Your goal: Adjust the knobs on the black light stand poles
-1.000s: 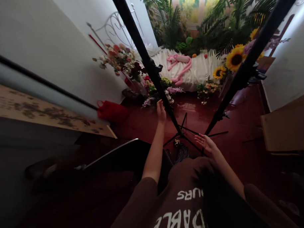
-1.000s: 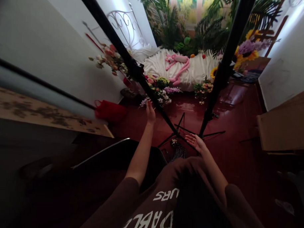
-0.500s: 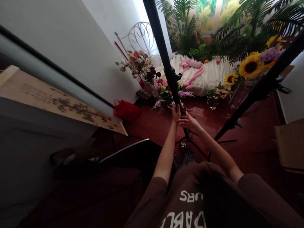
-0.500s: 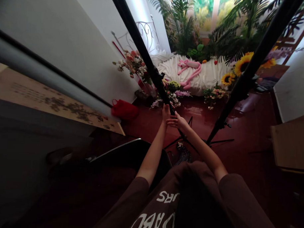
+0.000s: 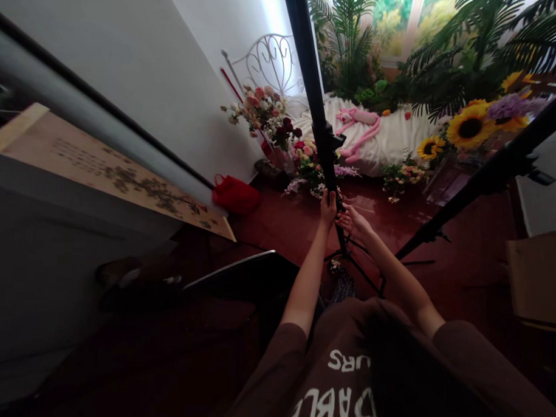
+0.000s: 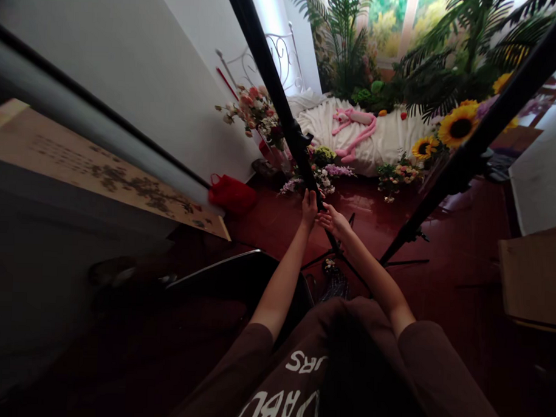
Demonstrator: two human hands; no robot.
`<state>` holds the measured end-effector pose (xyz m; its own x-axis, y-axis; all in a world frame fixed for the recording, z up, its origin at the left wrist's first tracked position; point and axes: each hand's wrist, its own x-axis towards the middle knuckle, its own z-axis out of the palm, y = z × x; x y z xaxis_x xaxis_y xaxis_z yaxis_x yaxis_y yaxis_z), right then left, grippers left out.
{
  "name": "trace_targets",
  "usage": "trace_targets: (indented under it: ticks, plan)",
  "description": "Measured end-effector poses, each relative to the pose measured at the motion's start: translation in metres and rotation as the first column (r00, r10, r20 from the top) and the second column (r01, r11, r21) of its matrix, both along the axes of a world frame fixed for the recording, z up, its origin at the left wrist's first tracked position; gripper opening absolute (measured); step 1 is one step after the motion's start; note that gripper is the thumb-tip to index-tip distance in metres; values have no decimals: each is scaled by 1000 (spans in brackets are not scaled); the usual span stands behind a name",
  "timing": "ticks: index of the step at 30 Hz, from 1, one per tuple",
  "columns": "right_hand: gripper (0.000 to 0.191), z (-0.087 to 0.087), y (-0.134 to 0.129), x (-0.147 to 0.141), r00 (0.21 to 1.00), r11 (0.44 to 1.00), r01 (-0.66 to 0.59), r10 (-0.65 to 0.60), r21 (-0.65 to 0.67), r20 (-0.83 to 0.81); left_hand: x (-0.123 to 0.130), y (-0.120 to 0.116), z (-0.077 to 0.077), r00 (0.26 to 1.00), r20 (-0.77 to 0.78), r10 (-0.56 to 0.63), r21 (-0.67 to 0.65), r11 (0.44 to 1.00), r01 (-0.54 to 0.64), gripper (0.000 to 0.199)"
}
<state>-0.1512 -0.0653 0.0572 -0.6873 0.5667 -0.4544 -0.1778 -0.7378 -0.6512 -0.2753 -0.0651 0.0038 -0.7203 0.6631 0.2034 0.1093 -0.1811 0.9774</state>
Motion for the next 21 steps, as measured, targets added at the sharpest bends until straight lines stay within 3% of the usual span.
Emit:
trace_targets:
  ticks: [2,3,5,7,10,12,17,21]
  plan:
    - [22,-3,-1,1,991,978,64,-85,200,100,1,-2,1,1000,-20,10,8,1000,-9,56]
    - [23,-4,-1,3,975,931,113,-171,346,142,1,-3,1,1000,-29,8,17,1000,-8,55]
    - [23,-9,-2,8,931,746,173,-337,643,142,3,-6,2,999,-41,0,24,1000,1,54]
    - [22,-13,-2,13,903,554,165,-418,816,101,4,-8,1,999,-35,-6,11,1000,6,51]
    - [27,-12,1,16,902,400,152,-431,904,39,5,-8,0,1000,-2,-9,-21,1000,9,44]
    - [36,-2,5,13,906,311,173,-423,934,-27,6,-8,1,1000,13,-5,-40,999,5,39]
    - [57,51,26,-14,915,40,211,-358,977,-183,11,-11,11,999,-18,51,-66,996,-52,36]
    - [55,91,44,-41,930,-36,190,-314,981,-191,15,-15,19,999,-35,21,-98,995,-24,44]
